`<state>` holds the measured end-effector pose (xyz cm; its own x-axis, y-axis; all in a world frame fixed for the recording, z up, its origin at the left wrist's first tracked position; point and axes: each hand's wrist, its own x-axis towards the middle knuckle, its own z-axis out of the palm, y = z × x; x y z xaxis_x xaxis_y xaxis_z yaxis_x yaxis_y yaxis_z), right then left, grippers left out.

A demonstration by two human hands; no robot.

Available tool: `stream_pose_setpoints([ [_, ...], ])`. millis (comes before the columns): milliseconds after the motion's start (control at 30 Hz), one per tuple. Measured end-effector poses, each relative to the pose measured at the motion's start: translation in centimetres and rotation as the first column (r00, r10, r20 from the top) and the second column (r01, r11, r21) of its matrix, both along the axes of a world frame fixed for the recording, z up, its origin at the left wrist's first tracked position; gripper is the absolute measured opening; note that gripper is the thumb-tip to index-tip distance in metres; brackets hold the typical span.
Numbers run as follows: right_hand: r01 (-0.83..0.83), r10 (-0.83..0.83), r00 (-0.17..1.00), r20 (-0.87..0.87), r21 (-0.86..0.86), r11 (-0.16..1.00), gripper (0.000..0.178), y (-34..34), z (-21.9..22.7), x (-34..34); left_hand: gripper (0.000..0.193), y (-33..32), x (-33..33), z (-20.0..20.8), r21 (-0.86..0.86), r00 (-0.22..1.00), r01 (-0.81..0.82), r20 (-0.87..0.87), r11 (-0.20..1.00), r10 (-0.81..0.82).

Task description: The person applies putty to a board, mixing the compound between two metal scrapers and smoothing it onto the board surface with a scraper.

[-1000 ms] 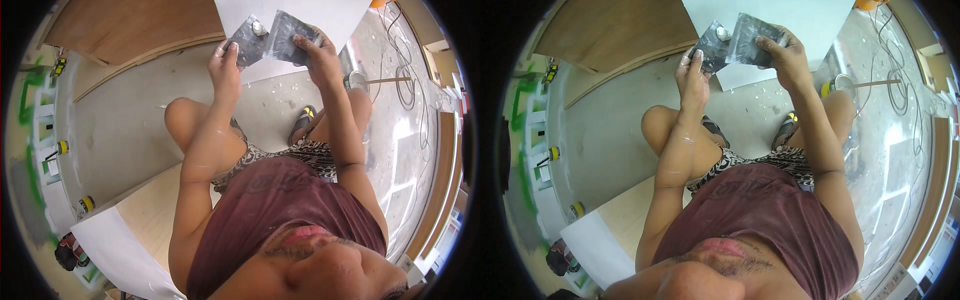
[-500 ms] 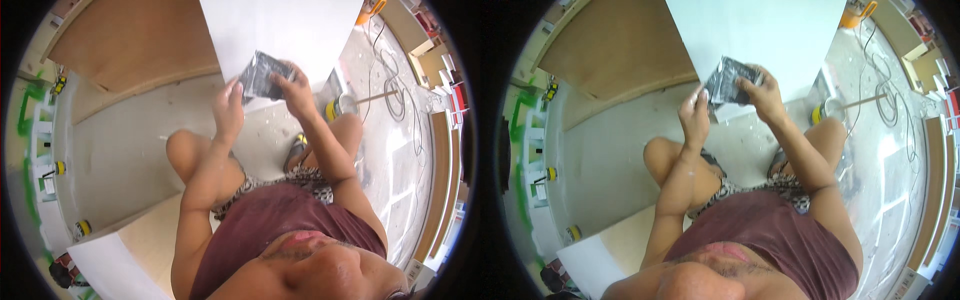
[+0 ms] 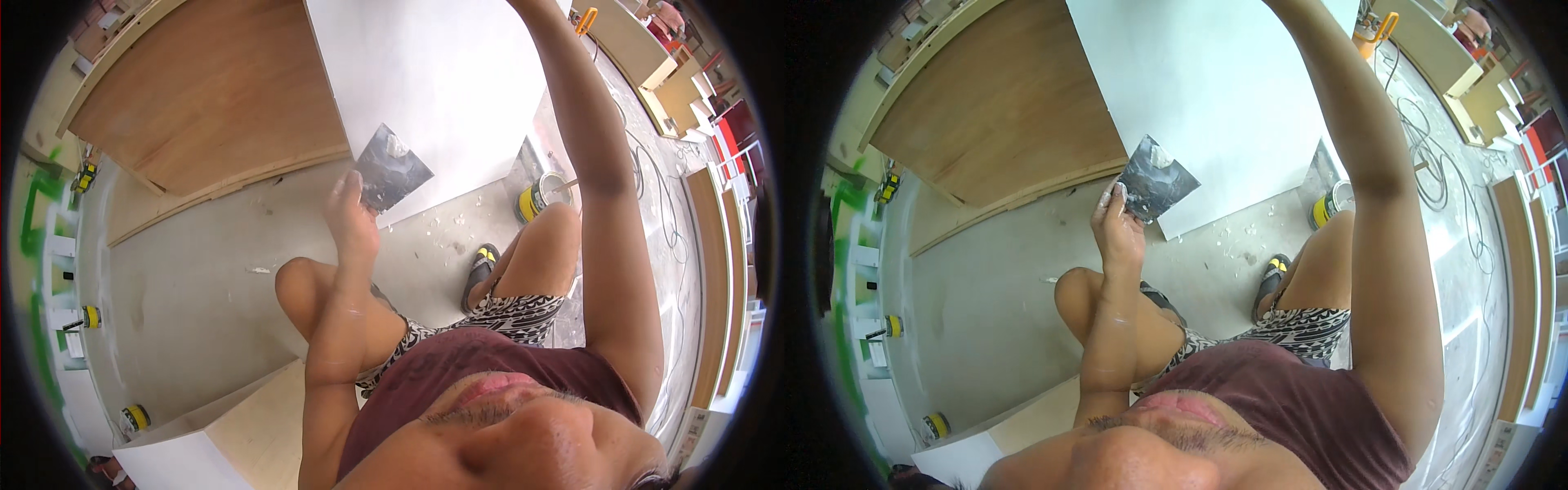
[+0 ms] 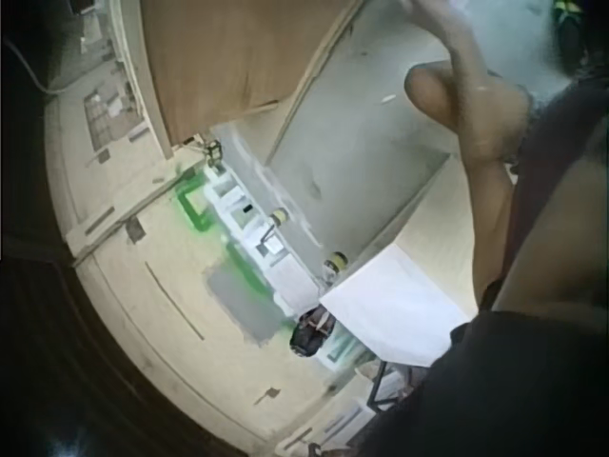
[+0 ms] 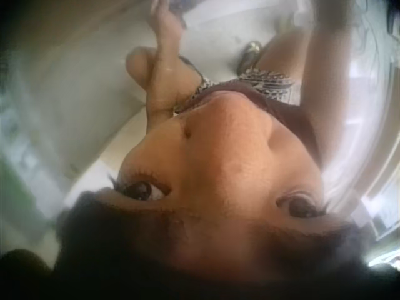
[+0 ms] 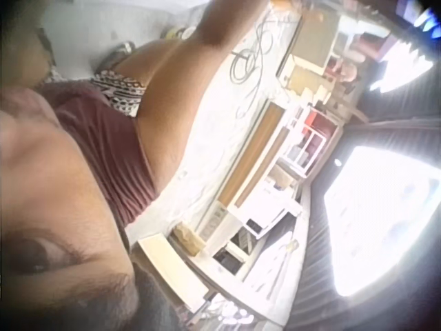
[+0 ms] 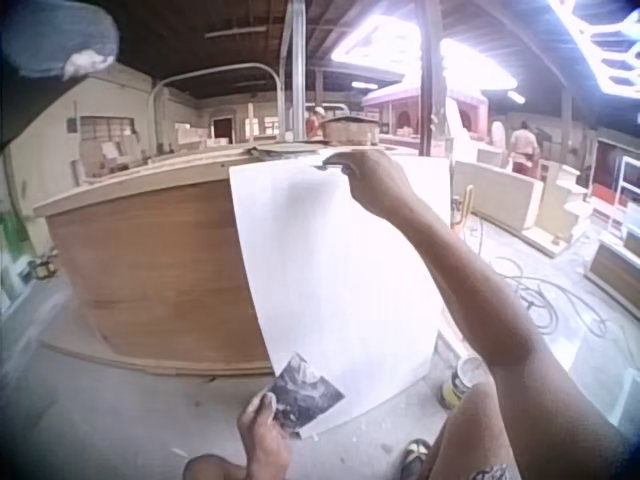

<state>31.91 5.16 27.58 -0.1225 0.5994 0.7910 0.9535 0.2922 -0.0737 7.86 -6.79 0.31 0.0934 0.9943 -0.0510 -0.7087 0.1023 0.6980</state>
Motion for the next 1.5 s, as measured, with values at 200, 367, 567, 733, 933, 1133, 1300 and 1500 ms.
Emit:
stream_pose_setpoints([
  [200,0.092,-0.093,0.994,0.061,0.026,0.995,0.032,1.9,-0.1,-0.5,0.029,0.1,-0.5,-1.0,-0.038,0.998,0.027,-0.052,0.999,-0.029],
  [367,0.045,-0.046,0.999,0.005,0.132,0.99,0.037,3.8,-3.1,0.2,0.031,-0.6,-0.2,0.5,-0.018,0.998,0.044,-0.033,0.999,-0.044],
  [567,-0.005,-0.085,0.961,0.261,0.326,0.945,0.044,4.1,-10.8,0.3,0.028,-0.8,-0.6,0.8,-0.011,0.998,0.056,-0.019,0.998,-0.056],
  [733,0.009,-0.015,0.973,0.229,0.027,1.0,0.048,1.1,-12.9,-0.2,0.027,-0.6,-0.8,0.4,-0.005,0.996,0.093,0.005,0.996,-0.092],
  [933,-0.023,0.028,0.999,-0.023,0.183,0.983,0.041,1.5,-4.1,-0.6,0.025,-0.7,0.1,0.7,0.004,0.995,0.099,0.002,0.995,-0.099],
  [1133,0.006,-0.002,1.0,-0.031,0.139,0.99,0.041,3.2,-1.8,-0.7,0.025,-0.9,-0.1,0.7,0.024,0.995,0.095,0.012,0.995,-0.096],
  [1300,0.117,-0.114,0.992,-0.049,0.076,0.99,0.046,4.1,-3.3,-1.4,0.025,-0.9,-0.2,0.9,0.022,0.995,0.098,0.005,0.995,-0.098],
  [1500,-0.006,-0.003,0.999,0.048,0.188,0.982,0.05,3.7,-4.6,-1.3,0.025,-1.0,-0.5,1.1,0.039,0.997,0.073,-0.004,0.997,-0.073],
])
